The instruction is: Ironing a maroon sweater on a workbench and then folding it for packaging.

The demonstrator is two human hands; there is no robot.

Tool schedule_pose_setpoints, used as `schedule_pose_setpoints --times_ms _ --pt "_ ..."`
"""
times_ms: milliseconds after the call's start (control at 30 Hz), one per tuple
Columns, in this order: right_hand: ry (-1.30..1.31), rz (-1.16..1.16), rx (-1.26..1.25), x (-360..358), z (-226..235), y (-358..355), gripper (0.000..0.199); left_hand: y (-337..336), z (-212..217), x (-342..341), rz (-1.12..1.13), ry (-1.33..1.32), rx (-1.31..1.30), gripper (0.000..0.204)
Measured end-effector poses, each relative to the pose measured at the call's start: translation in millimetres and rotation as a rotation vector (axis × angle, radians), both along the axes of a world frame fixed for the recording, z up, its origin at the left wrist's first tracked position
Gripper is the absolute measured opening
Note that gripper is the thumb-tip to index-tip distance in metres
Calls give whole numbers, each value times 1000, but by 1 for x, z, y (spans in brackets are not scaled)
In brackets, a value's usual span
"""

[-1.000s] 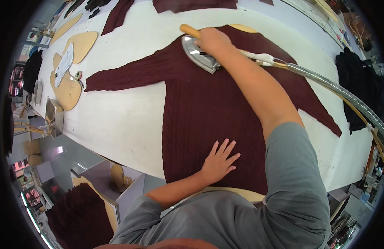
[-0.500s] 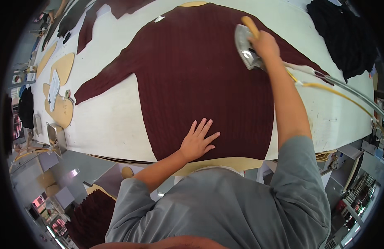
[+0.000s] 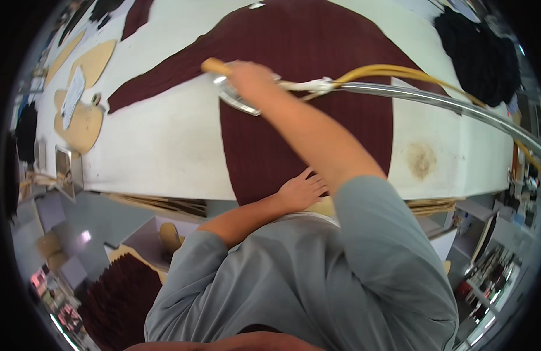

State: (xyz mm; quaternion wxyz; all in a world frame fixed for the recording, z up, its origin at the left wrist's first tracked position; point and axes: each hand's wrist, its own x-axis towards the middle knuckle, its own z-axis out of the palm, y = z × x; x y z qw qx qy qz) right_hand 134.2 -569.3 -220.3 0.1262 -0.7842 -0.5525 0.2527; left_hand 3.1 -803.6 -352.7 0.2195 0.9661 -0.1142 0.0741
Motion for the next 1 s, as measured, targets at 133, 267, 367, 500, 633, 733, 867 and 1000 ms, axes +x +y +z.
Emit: schedule_pose_setpoints --times_ms 133,267,367,500,633,733,867,1000 --pt "-90 145 26 -32 -24 -9 22 -3 7 -5 -44 326 -333 66" --pt "-49 -156 -29 57 3 -89 29 0 16 -10 -100 227 -1 72" --pt "-156 -520 -134 155 -4 -163 34 -3 9 -11 -102 95 169 73" --pt "-203 -775 -37 274 -27 -266 40 -10 13 -17 -142 122 133 71" --pt "-111 -887 -30 285 -33 -296 42 -19 12 -21 -167 172 68 70" --pt "-160 -743 -29 221 -30 -255 39 -23 3 -19 -204 88 159 72" --pt "163 -574 -123 61 12 -161 34 -33 -21 -32 -202 52 203 65" --pt "-8 -15 -12 -56 -35 -134 26 -47 -22 -26 -254 -36 177 59"
